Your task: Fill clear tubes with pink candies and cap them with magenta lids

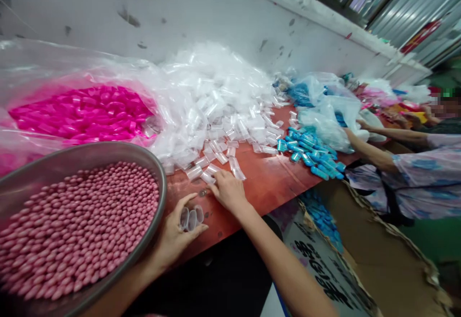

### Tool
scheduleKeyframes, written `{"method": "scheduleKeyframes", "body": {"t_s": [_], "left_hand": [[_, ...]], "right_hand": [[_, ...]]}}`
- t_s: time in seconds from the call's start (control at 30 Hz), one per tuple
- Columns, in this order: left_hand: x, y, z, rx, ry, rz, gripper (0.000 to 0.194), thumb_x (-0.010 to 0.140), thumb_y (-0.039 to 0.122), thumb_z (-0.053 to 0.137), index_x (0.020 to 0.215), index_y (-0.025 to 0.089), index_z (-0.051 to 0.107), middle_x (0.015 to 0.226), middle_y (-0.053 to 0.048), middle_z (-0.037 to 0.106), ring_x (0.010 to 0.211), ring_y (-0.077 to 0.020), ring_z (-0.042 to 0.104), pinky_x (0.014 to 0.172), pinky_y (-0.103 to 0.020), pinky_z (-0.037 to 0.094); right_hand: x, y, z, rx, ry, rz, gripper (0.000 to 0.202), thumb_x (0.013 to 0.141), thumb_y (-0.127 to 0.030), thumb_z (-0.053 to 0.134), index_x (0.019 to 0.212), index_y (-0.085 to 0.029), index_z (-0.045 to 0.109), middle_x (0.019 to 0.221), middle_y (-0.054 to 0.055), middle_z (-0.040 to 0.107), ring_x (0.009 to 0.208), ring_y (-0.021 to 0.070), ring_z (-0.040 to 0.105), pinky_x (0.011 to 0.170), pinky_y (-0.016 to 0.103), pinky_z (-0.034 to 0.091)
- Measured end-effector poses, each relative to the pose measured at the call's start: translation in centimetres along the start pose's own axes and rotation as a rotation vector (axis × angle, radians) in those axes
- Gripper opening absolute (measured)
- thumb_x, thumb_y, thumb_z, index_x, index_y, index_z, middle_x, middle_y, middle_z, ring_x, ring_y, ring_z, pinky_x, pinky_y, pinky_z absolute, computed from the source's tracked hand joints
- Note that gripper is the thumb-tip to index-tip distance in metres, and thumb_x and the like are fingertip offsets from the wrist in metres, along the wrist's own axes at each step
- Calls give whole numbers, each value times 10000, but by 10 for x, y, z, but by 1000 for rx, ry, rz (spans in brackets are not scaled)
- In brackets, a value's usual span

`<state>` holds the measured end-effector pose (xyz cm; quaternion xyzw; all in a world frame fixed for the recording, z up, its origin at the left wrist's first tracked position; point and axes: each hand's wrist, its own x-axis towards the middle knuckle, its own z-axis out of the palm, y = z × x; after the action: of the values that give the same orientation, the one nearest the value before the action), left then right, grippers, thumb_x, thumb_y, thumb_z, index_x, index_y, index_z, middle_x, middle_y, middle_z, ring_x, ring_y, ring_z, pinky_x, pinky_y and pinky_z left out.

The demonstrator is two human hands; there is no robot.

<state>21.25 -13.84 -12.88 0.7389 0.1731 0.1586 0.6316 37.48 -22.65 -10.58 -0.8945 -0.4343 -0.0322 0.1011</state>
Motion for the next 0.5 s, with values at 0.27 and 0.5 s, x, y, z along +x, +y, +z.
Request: {"method": "scheduleKeyframes", "body": {"t_s": [0.27, 0.5], "left_hand": [[2, -2, -4, -44, 78, 111, 550, 731, 198, 614, 1234, 235, 395, 1110, -58, 535, 1019, -197, 513, 914, -338, 386], [0, -5, -5, 35, -32, 307, 540, 745, 155, 581, 1251, 228, 408, 1193, -73, 524, 1112, -211, 478, 978, -354, 342]], "right_hand": [[-6, 2, 8, 20, -64, -11, 211, 861, -239, 438, 993, -161, 583, 897, 77, 638, 823, 186, 594, 713, 270, 444], [-35, -10, -33, 996, -553, 176, 341, 798, -412, 539, 986, -127, 545, 628, 4, 601, 526, 127, 570, 500, 221, 438]]}}
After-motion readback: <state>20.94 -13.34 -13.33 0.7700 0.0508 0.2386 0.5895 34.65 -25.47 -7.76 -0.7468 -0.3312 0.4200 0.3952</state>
